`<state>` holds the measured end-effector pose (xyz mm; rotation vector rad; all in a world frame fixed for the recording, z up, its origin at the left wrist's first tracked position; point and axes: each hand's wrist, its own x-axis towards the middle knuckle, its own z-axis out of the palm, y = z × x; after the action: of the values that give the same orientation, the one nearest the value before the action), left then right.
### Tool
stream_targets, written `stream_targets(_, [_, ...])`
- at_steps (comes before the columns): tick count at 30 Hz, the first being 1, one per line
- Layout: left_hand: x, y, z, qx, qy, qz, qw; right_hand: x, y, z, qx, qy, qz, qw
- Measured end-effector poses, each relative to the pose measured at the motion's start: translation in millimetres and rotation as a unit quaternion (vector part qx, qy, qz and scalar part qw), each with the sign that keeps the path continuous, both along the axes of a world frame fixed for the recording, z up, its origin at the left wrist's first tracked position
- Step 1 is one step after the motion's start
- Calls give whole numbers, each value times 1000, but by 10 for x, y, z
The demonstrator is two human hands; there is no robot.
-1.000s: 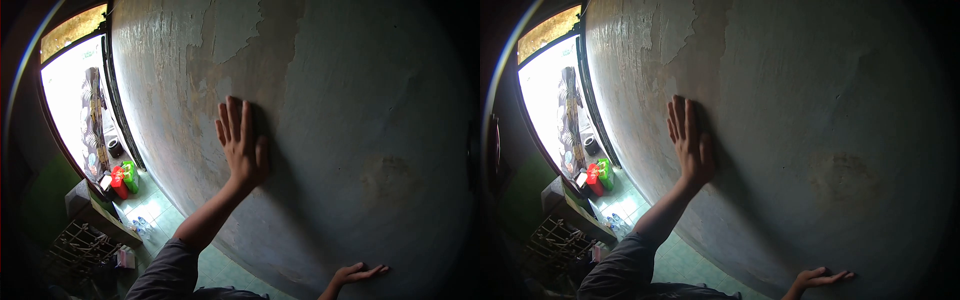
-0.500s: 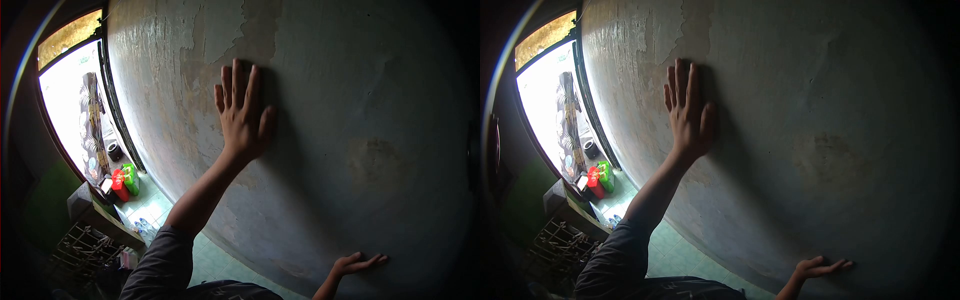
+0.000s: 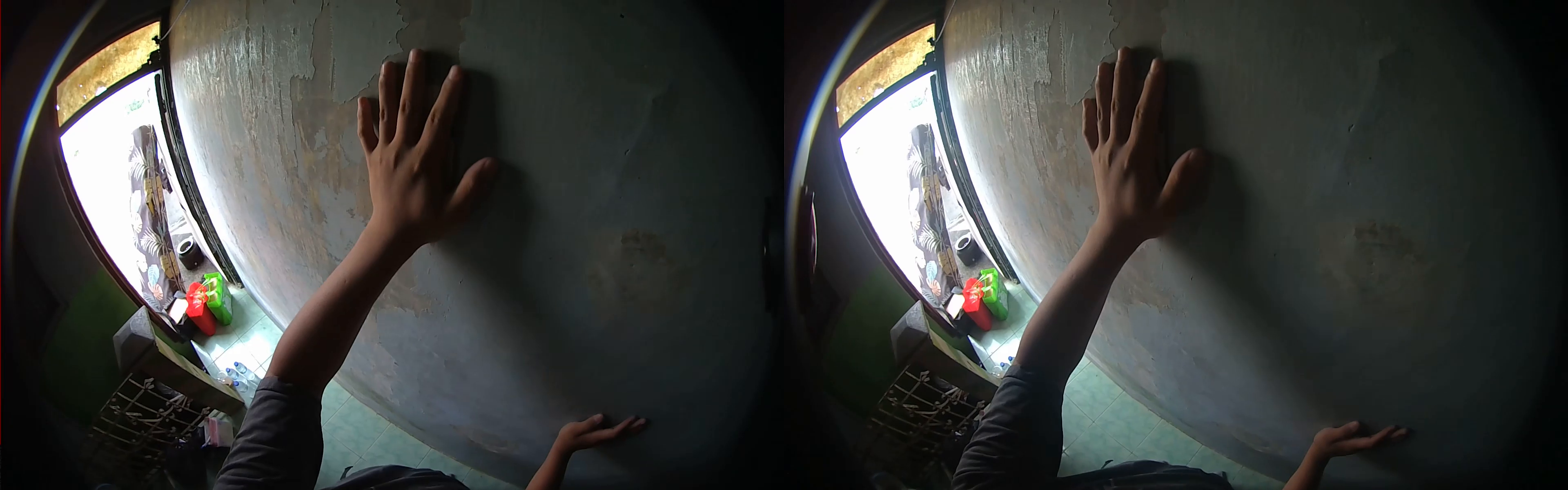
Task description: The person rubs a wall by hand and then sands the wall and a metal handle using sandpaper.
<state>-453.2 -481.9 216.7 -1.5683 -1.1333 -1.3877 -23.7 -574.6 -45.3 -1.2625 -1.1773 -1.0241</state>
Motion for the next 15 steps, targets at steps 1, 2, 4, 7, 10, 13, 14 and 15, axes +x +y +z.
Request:
stream_targets(1, [33, 6, 55, 3, -11, 0, 1000, 30, -10, -29, -4, -1, -3, 1000])
stream_targets(2, [54, 22, 95, 6, -21, 0, 1000, 53, -8, -41, -8, -2, -7, 1000])
stream_targets(4, [101, -5, -77, -4, -12, -13, 1000, 48, -34, -16, -17, -13, -18, 1000])
stream_targets(7, [232, -37, -522, -12, 13, -36, 999, 21, -18, -23, -15, -4, -12, 1000])
stream_targets(10, [236, -26, -619, -5, 31, -35, 999, -21, -22, 1, -16, 6, -2, 1000])
stream_targets(13, [132, -12, -203, -1, 48, 6, 999, -3, -41, -16, -25, 10, -16, 999])
stream_targets(14, [108, 21, 5, 19, 32, 7, 999, 6, -53, -21, -28, 11, -21, 999])
stream_targets(15, [93, 23, 236, 19, 13, -6, 1000, 15, -61, -31, -33, 10, -26, 999])
